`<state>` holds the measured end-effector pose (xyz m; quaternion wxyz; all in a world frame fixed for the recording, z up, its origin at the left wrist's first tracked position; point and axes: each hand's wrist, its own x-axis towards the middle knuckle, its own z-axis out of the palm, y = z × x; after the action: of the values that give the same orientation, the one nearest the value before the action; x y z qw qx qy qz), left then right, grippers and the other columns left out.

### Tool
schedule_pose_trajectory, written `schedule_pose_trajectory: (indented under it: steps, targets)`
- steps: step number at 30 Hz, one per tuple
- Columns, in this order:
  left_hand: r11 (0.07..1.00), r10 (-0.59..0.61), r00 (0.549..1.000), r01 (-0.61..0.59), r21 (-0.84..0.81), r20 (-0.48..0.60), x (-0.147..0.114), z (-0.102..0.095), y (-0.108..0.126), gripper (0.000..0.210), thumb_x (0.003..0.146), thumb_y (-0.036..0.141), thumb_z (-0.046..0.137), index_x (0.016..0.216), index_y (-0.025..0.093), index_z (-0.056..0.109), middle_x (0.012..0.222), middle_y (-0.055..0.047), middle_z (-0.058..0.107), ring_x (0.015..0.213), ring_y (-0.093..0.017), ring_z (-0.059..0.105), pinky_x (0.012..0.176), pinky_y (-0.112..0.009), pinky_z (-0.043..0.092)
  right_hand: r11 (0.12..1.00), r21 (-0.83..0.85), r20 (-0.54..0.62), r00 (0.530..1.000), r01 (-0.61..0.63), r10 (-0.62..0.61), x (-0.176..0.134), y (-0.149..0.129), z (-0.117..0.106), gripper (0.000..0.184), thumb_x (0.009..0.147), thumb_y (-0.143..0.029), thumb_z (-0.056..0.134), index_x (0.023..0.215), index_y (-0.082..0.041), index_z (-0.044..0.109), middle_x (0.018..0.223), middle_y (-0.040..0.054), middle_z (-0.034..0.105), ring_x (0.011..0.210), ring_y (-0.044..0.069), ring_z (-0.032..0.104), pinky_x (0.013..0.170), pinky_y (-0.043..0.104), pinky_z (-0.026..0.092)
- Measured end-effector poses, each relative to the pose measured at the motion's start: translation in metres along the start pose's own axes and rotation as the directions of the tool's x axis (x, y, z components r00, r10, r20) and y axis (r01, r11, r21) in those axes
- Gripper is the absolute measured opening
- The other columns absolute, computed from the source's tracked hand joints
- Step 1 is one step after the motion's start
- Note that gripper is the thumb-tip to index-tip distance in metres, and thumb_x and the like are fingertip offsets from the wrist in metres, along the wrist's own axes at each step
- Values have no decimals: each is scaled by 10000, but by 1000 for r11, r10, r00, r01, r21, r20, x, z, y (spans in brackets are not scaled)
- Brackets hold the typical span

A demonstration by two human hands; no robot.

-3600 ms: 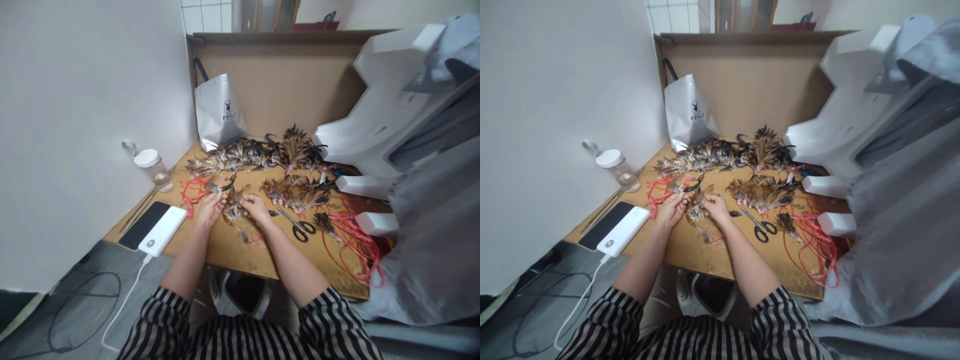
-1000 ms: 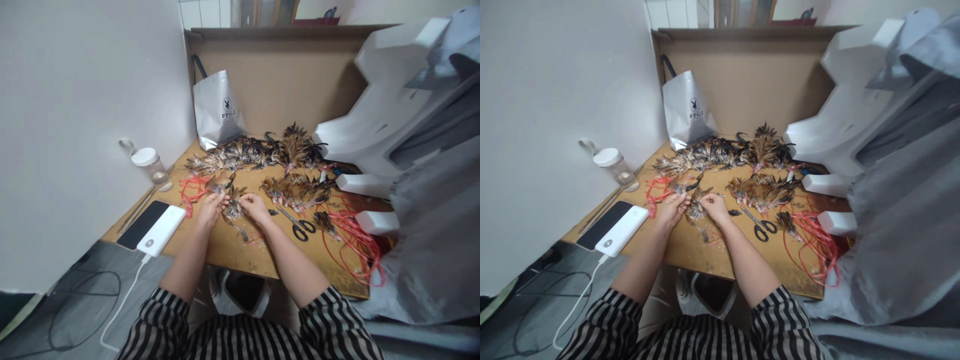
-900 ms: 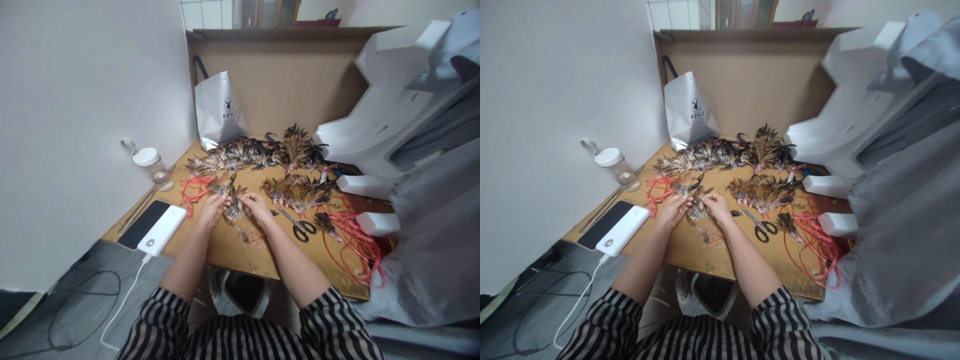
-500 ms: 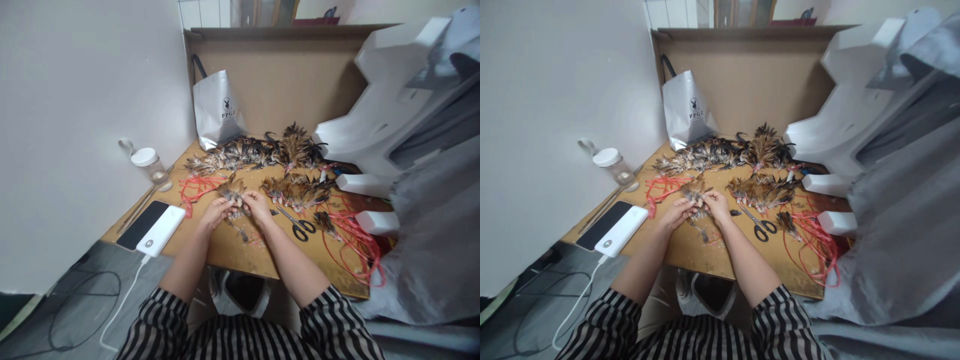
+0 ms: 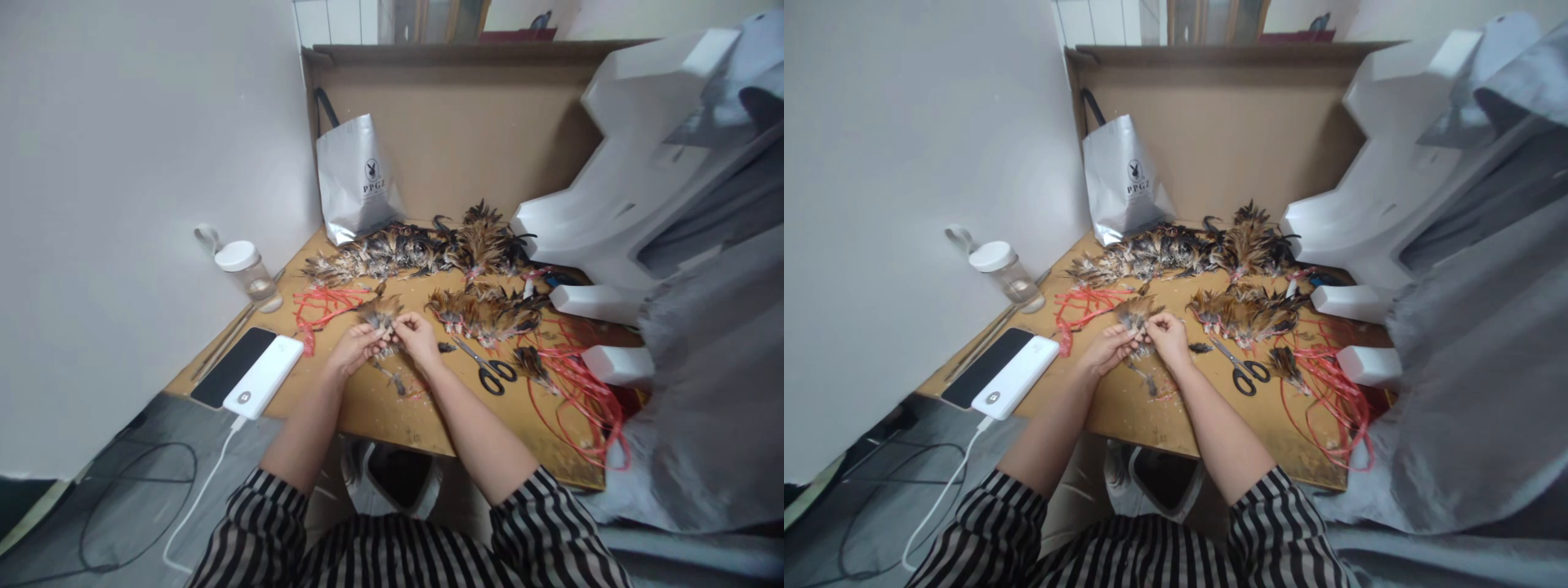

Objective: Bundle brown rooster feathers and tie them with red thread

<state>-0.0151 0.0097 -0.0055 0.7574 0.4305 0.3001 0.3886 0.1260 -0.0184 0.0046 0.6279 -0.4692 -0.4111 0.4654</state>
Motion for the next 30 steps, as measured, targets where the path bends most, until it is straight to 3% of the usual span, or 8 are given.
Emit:
schedule_pose_trajectory:
  steps: [3, 7, 13, 21, 30]
  targets:
    - [999, 29, 999, -30, -28, -42, 2, -1, -1, 221, 620, 224, 717, 769, 86, 629, 622, -26, 620, 500, -38, 536, 494, -123, 419, 992, 81, 30, 995, -94, 92, 1, -2, 0, 237, 603, -329, 666, 713, -182, 515, 425, -60, 515, 329, 63, 394, 337, 173, 256]
    - [997, 69, 991, -72, -18, -111, 3, 1, 1, 223, 604, 234, 724, 738, 90, 620, 589, -12, 609, 494, -38, 534, 504, -127, 422, 960, 208, 103, 980, -190, 171, 4, 0, -2, 302, 561, -307, 711, 779, -170, 552, 515, -48, 553, 386, 48, 433, 365, 155, 292]
    - [994, 108, 982, -102, 47, -156, 3, 4, 1, 254, 581, 257, 730, 745, 98, 617, 583, -8, 612, 489, -45, 532, 508, -144, 419, 920, 188, 243, 923, -345, 297, 3, 5, -3, 287, 583, -372, 710, 683, -143, 569, 479, -59, 490, 372, 17, 360, 371, 143, 261]
    - [987, 105, 979, -81, 140, -174, 6, 4, -2, 280, 572, 282, 730, 737, 105, 589, 555, -6, 606, 462, -56, 523, 487, -160, 415, 928, 157, 146, 937, -339, 318, 1, 3, -2, 319, 503, -340, 740, 592, -149, 500, 417, -63, 467, 355, 26, 346, 360, 149, 238]
    - [998, 41, 993, -36, 45, -112, 1, 5, 0, 250, 590, 252, 728, 728, 85, 603, 627, -37, 632, 523, -69, 566, 488, -148, 420, 962, 143, 95, 971, -233, 221, 1, -1, 1, 276, 518, -329, 705, 608, -156, 509, 451, -40, 519, 351, 32, 342, 355, 164, 223]
